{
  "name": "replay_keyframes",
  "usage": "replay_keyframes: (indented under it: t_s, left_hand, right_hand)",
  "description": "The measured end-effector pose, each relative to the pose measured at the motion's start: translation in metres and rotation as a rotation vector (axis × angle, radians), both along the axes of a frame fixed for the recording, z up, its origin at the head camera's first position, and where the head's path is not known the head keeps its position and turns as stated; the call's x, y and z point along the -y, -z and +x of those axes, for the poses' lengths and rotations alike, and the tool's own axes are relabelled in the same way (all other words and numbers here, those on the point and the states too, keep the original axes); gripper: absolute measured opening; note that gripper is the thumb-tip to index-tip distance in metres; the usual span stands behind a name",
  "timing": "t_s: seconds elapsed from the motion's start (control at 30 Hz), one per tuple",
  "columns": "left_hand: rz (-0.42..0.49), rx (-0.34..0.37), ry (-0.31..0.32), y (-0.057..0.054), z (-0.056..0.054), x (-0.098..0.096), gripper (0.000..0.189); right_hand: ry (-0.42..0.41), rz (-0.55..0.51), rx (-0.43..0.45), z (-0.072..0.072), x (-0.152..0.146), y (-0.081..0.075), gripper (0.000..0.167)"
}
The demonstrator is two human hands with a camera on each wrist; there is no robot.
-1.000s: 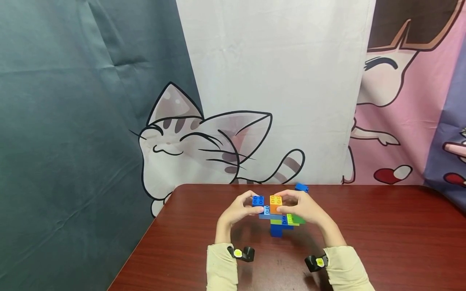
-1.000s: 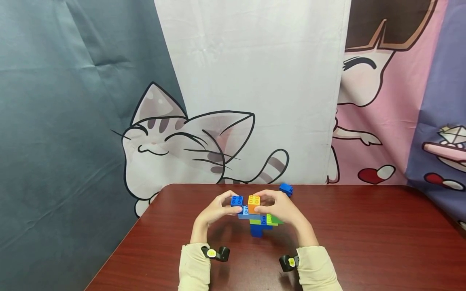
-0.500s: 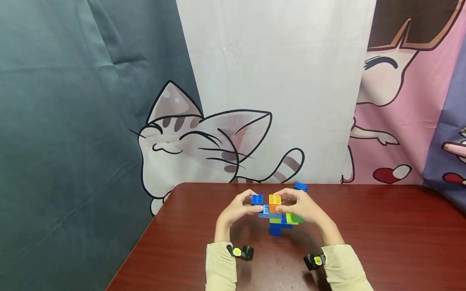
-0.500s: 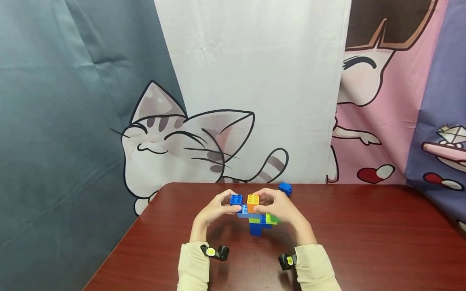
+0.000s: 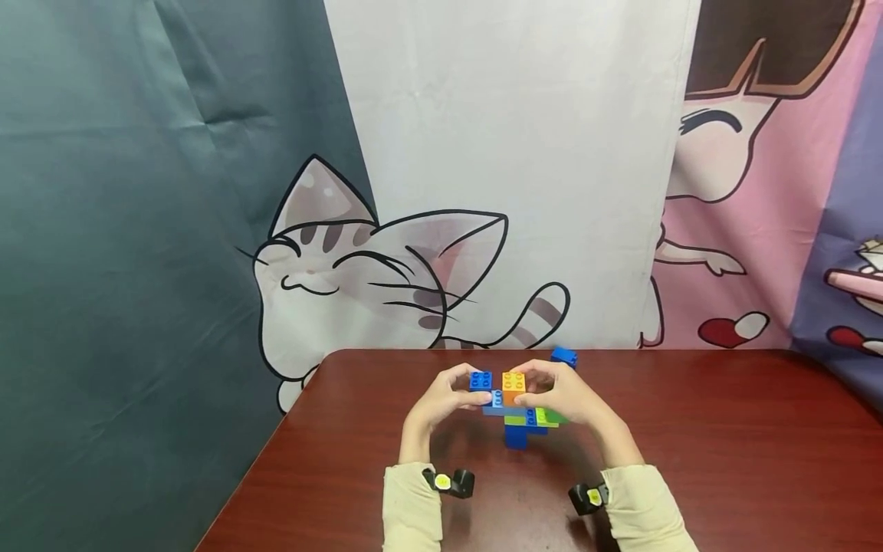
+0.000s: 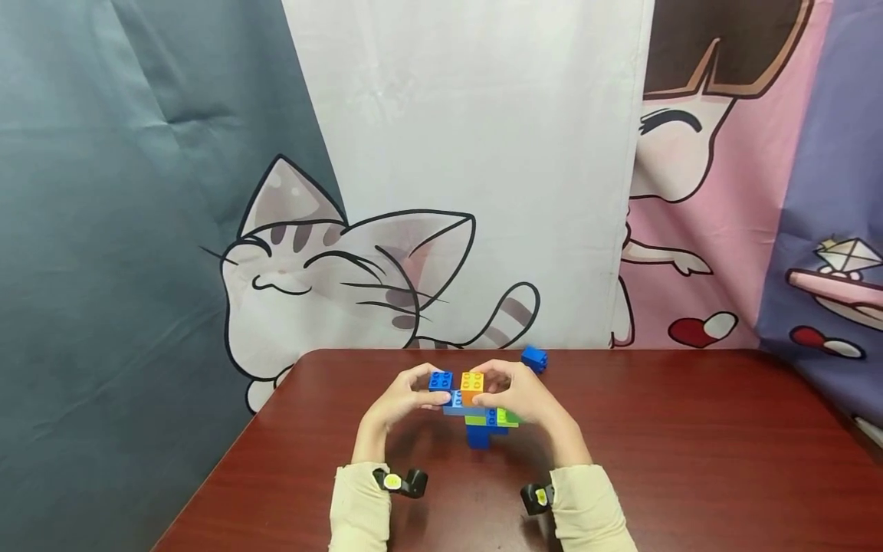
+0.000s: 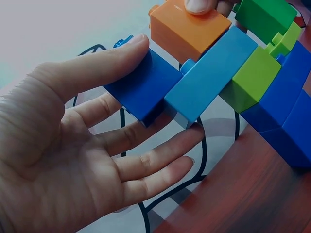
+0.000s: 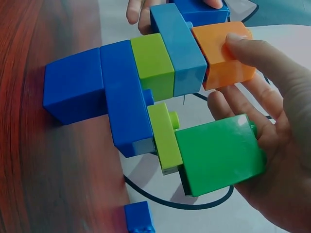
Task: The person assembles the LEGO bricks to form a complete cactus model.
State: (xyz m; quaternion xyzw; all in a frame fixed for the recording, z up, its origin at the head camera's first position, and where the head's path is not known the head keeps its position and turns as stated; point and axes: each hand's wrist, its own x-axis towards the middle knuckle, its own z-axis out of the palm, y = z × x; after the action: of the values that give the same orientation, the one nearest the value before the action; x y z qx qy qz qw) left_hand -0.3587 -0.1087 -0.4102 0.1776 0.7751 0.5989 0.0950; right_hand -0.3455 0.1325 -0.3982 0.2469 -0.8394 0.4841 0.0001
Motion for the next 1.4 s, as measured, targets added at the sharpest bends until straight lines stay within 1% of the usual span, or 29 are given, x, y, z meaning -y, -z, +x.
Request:
replay_keyframes:
  t_s: [0.1,0.23,0.37,0.47,0.57,0.67,0.87,1.03,1.2,1.37,1.4]
  left_hand:
    - [0.014,0.000,-0.002,0.000,0.000,0.001,0.033]
    - [0.018,0.002,-0.006,-0.002,0.001,0.002,0.034]
    - [0.009,-0.001,-0.029,-0.005,0.003,0.006,0.035]
    - [0.003,-0.008,-0.035,-0.007,0.004,0.007,0.035]
    - [0.006,-0.009,-0.037,-0.008,0.002,0.007,0.034]
    - [0.016,0.001,-0.045,-0.008,0.001,0.005,0.033]
    - [0.018,-0.001,-0.043,-0.008,-0.002,0.002,0.033]
    - [0.016,0.004,-0.043,-0.007,-0.002,0.000,0.032]
    - [0.008,0.024,-0.022,-0.002,-0.001,-0.001,0.033]
    - [0.009,0.031,-0.031,0.001,0.002,0.001,0.032]
    - [0.010,0.030,-0.030,0.001,0.002,0.001,0.032]
  right_hand:
    - [0.020,0.024,-0.011,0.001,0.001,-0.001,0.035]
    - [0.048,0.048,-0.010,0.001,0.002,-0.004,0.034]
    - [0.033,0.047,0.002,0.000,0.005,-0.007,0.035]
    - [0.026,0.033,0.001,-0.001,0.006,-0.008,0.035]
    - [0.016,0.024,-0.007,-0.003,0.005,-0.009,0.036]
    - [0.011,0.021,0.007,-0.005,0.003,-0.009,0.036]
    - [0.034,0.033,0.046,-0.007,0.000,-0.010,0.040]
    - [0.036,0.058,0.036,-0.005,-0.002,-0.008,0.043]
    - [0.048,0.064,0.027,-0.001,-0.003,-0.002,0.040]
    - [0.036,0.069,0.016,0.001,0.000,0.002,0.038]
    - [0.023,0.068,0.010,0.001,-0.001,0.003,0.039]
